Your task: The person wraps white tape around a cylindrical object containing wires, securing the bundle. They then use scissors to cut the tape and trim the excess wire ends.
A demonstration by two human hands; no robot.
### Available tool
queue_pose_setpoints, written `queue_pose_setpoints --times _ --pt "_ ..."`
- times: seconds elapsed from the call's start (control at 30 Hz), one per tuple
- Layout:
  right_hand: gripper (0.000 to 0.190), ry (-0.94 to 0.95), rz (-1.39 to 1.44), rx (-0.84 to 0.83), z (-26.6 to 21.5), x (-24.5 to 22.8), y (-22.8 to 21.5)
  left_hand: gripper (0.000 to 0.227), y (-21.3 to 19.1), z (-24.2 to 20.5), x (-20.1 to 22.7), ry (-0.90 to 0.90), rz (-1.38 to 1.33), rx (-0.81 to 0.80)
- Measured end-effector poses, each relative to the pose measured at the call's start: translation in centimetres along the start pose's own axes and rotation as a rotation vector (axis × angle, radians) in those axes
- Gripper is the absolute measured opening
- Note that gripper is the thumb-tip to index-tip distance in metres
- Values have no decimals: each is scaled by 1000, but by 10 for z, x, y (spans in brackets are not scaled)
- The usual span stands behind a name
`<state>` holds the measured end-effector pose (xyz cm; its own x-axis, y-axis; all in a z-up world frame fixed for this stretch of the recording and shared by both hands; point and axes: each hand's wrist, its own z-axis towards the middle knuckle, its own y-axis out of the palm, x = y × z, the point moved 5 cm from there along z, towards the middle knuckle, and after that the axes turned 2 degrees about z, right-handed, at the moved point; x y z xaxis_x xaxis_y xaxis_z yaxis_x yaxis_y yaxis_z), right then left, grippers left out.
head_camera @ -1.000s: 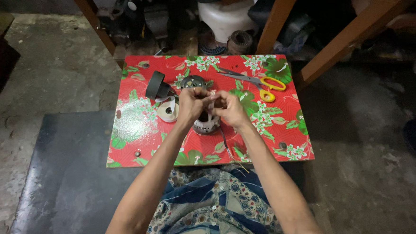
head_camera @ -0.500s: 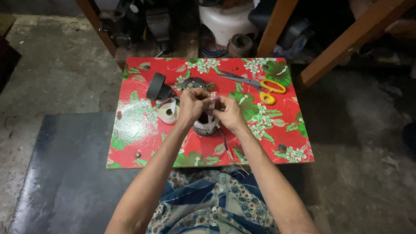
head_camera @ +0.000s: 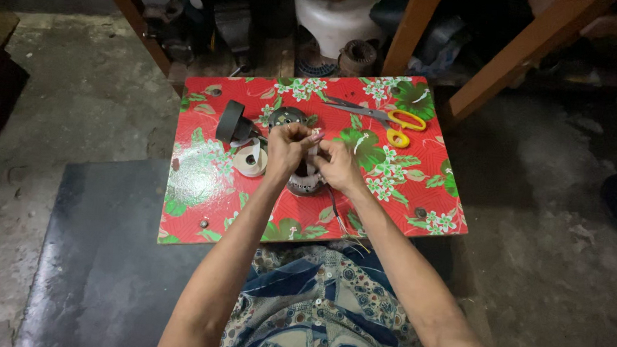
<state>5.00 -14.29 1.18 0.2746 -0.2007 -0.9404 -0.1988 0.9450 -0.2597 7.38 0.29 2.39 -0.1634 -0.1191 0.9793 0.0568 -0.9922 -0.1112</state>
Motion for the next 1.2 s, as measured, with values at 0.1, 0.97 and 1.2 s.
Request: queue_pose_setpoints --times 0.1,0.97,1.2 --pt "13 -5 42 18 3 15 -2 27 -3 -14 4 51 42 0" --pt "15 51 465 18 23 62 2 105 0 -69 11 382 595 -99" --pt "15 40 506 2 27 66 -1 104 0 -68 4 383 558 -99"
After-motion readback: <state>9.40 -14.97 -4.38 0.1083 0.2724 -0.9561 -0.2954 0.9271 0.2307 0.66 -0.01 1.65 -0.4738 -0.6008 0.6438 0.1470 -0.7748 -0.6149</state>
